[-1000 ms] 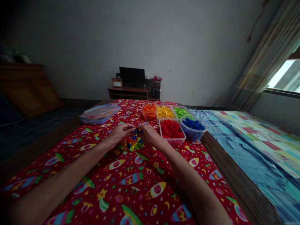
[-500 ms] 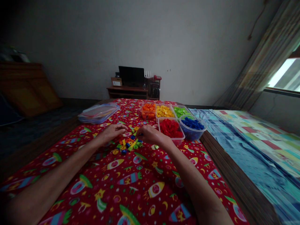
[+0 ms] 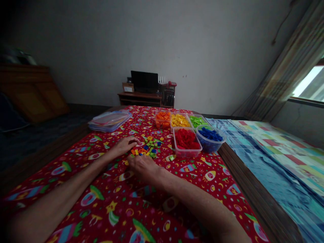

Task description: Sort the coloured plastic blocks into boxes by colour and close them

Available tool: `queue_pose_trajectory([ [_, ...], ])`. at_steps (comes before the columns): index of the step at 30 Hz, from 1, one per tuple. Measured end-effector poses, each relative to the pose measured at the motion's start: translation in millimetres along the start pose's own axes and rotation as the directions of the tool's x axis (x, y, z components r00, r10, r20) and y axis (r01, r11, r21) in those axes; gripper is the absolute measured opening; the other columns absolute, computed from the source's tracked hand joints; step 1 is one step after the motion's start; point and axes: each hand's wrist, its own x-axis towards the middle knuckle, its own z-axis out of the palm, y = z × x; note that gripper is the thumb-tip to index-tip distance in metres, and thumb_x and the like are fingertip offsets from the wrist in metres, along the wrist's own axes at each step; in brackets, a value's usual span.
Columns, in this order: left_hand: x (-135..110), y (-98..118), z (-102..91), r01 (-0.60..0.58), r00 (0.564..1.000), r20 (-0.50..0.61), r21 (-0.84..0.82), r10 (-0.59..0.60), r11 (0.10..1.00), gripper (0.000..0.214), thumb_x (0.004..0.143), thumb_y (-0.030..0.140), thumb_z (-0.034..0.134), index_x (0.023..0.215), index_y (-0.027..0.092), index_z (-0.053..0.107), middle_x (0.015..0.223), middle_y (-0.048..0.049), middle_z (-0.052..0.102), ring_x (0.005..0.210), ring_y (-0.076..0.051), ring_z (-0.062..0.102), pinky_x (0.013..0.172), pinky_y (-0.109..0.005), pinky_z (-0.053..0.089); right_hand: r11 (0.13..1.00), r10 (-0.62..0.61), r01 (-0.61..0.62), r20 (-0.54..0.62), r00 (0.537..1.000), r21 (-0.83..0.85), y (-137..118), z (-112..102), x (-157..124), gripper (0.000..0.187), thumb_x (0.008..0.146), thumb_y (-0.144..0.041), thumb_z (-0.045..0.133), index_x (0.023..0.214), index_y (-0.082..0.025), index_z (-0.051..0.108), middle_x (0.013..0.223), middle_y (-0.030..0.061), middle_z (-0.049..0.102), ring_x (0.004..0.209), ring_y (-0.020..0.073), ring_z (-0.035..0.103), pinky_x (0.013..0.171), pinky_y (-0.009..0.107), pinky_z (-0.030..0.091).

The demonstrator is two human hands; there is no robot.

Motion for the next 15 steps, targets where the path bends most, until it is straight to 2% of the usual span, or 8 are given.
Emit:
queue_pose_trajectory([
  [3,-3,0,2.2,-0.013,1.000,-0.024,0.026,0.014,1.000,0.027,0.074,0.026,0.044,0.083,0.018,0.068,0.088,-0.0040,0.071,0.082,-0.018,0.063,0.076,-0.028,0.049,0.998,0.065,-0.064,-0.053,0.996,0.021,5,6,1,0.027,0.088,-0.013,0.046,0.115,-0.009,0.049,0.092,0.0124,0.065,0.076,0.0177,0.060,0.067,0.028,0.048],
  [9,-9,4,8.1,-0.136,0.987,-0.071,0.138,0.147,0.981,0.028,0.081,0.022,0.039,0.082,0.018,0.067,0.090,-0.0052,0.068,0.085,-0.018,0.062,0.080,-0.029,0.048,0.994,0.110,-0.111,-0.031,0.993,-0.013,7,20,5,0.021,0.091,-0.021,0.044,0.105,-0.010,0.055,0.092,0.0127,0.063,0.074,0.0194,0.059,0.064,0.029,0.044],
  [12,-11,6,8.5,-0.149,0.984,-0.071,0.163,0.162,0.975,0.030,0.083,0.021,0.037,0.083,0.018,0.067,0.089,-0.0054,0.067,0.084,-0.018,0.061,0.079,-0.029,0.048,0.997,0.079,-0.078,-0.046,0.996,0.026,8,16,5,0.019,0.091,-0.022,0.046,0.099,-0.011,0.058,0.086,0.0102,0.064,0.070,0.0158,0.056,0.062,0.026,0.040],
  [15,-12,4,8.9,-0.175,0.979,-0.074,0.169,0.190,0.970,0.029,0.084,0.021,0.037,0.083,0.019,0.066,0.088,-0.0051,0.066,0.083,-0.017,0.061,0.079,-0.028,0.048,0.991,0.074,-0.061,-0.115,0.991,0.119,16,4,3,0.012,0.088,-0.021,0.052,0.091,-0.012,0.060,0.079,0.0068,0.064,0.065,0.0122,0.053,0.059,0.023,0.035],
])
